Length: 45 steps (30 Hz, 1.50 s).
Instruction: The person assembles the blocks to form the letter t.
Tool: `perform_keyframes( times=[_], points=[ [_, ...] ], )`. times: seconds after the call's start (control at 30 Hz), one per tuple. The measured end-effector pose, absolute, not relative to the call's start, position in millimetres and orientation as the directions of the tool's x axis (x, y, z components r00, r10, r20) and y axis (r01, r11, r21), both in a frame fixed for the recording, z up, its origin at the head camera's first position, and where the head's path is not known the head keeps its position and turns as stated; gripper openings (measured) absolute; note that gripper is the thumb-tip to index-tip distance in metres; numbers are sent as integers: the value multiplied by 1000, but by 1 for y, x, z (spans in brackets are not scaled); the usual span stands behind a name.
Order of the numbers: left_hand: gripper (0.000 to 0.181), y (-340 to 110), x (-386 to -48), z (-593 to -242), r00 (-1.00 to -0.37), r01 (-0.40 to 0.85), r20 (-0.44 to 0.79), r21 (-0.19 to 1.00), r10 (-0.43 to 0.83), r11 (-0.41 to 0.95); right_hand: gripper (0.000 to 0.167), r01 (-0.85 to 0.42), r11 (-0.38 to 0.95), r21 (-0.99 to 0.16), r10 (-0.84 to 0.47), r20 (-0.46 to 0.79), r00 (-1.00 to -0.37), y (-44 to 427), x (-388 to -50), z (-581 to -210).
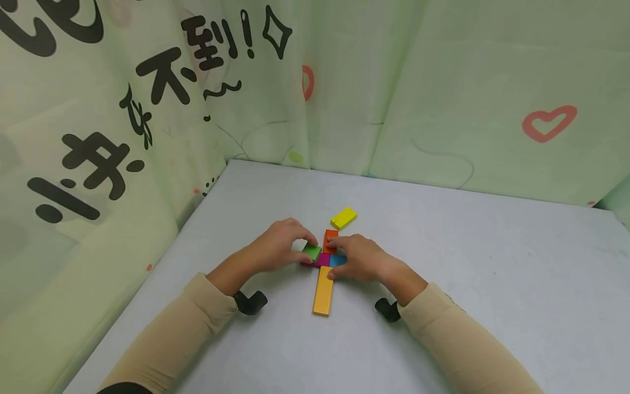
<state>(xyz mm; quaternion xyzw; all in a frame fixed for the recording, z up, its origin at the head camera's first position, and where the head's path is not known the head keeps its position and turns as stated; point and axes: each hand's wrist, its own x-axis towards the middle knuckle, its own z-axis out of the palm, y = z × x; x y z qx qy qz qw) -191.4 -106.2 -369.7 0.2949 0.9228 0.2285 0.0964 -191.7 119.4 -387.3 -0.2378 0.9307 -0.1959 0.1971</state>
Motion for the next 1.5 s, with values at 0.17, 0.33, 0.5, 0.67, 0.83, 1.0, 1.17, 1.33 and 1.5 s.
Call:
perform_keyframes(
  times=[0.17,0.33,0.5,0.67,0.83,1.0,1.17,1.33,1.5],
  points=[
    [32,-108,-183,-369,-773,554,-18,469,634,688,67,-374,809,-453,-524,-267,-809,119,-191,-388],
    [32,-108,-175,-369,-761,563,-36,460,648,687,66,-377,806,-457,-527,-263,-808,118,-190,-388],
    [32,-107,-168,-373,-740,579,-35,476,672,662,66,-388,802,-454,-535,-257,-805,118,-191,-387],
    [33,-106,-164,-379,-721,596,-28,483,692,641,66,-384,809,-445,-528,-264,-807,118,-191,-386],
    [34,-105,-161,-382,-724,587,-49,480,688,652,66,-378,811,-447,-525,-268,-808,118,-191,-386],
    [35,-103,-157,-385,-720,582,-65,487,691,651,66,-377,809,-451,-526,-268,-808,119,-191,-386],
    [31,-103,-154,-390,-686,615,-47,496,726,613,66,-382,809,-446,-528,-264,-807,119,-191,-386],
    [30,-103,-151,-391,-660,640,-24,505,750,579,66,-384,807,-448,-530,-265,-806,119,-190,-386],
    [30,-103,-148,-394,-632,667,-15,500,775,553,66,-386,804,-452,-534,-267,-802,120,-190,-387]
  ],
)
